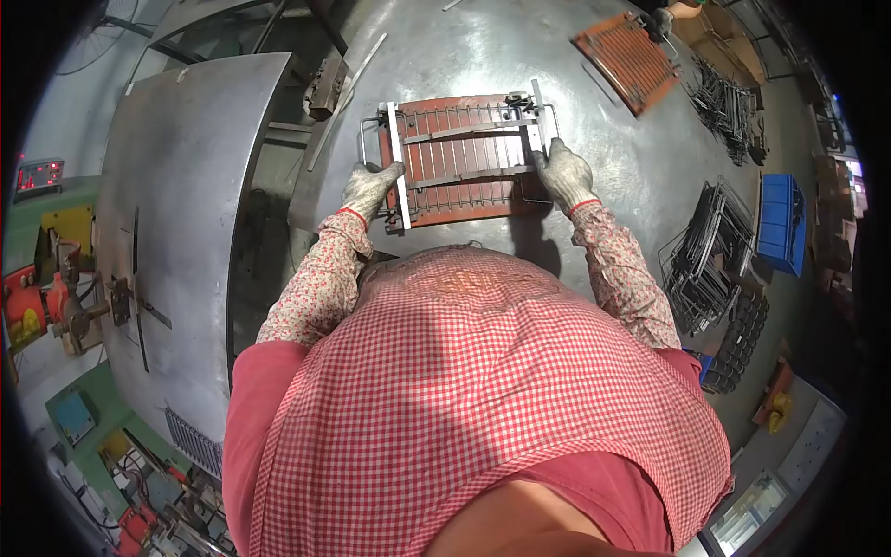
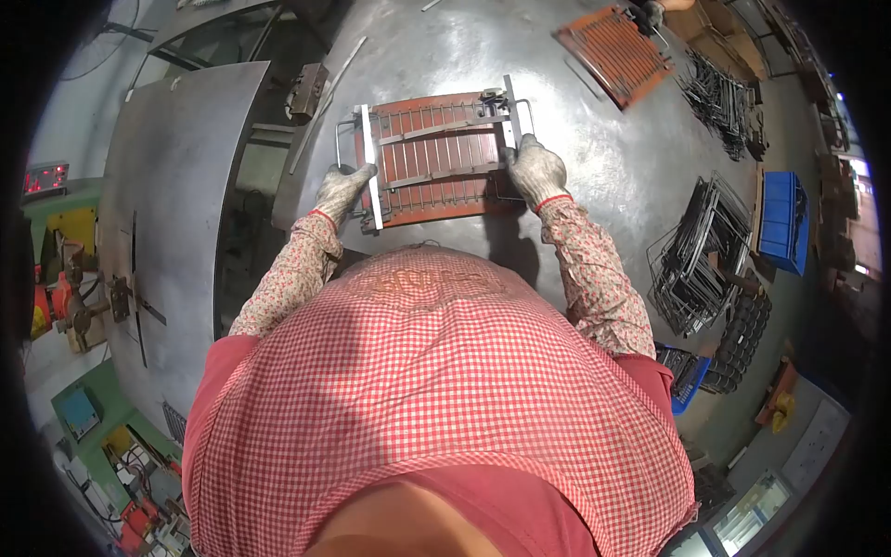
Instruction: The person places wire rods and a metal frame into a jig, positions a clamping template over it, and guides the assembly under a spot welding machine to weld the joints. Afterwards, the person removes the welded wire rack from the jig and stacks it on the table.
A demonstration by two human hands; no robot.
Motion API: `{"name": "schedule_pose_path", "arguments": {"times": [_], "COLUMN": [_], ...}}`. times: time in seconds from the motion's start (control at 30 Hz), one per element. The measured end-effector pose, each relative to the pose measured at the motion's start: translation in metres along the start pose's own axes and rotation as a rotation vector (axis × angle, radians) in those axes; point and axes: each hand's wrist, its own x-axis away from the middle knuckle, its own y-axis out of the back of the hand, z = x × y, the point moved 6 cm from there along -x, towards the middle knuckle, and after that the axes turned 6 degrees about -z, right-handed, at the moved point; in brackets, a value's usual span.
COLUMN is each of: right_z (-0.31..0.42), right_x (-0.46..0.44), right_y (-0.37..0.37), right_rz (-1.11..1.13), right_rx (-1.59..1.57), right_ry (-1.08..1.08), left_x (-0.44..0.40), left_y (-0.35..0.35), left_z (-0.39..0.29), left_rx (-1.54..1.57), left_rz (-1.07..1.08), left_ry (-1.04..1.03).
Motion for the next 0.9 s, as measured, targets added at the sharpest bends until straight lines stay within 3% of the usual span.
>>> {"name": "schedule_pose_path", "arguments": {"times": [0.23,0.37,0.53,0.67,0.7,0.77,0.8,0.83,0.9], "right_z": [-0.015,0.0,-0.014,-0.007,0.002,-0.009,-0.015,-0.024,-0.019], "right_x": [-0.016,-0.003,-0.019,-0.014,-0.004,-0.013,-0.02,-0.037,-0.054], "right_y": [-0.034,-0.024,-0.049,-0.019,0.009,0.028,0.022,-0.005,-0.036], "right_rz": [0.037,0.11,0.038,0.137,0.089,-0.438,-0.386,-0.238,0.082], "right_rx": [0.145,0.127,0.093,0.072,-0.048,-0.086,-0.128,-0.419,-0.351], "right_ry": [-0.026,0.184,0.048,0.135,0.074,0.081,0.013,-0.017,0.048], "left_x": [-0.007,-0.008,-0.007,0.004,0.008,0.024,0.025,0.025,0.056], "left_y": [-0.007,-0.006,-0.01,-0.01,-0.014,-0.018,-0.028,-0.036,-0.027], "left_z": [0.004,0.004,0.012,0.014,0.019,0.029,0.043,0.058,0.064], "left_rx": [-0.013,-0.021,-0.039,-0.042,0.047,0.052,0.11,0.127,0.164], "left_rz": [0.011,-0.025,0.001,-0.056,-0.004,-0.081,-0.072,-0.089,-0.048], "left_ry": [-0.034,-0.072,-0.046,-0.054,-0.006,0.006,0.065,0.078,0.167]}}
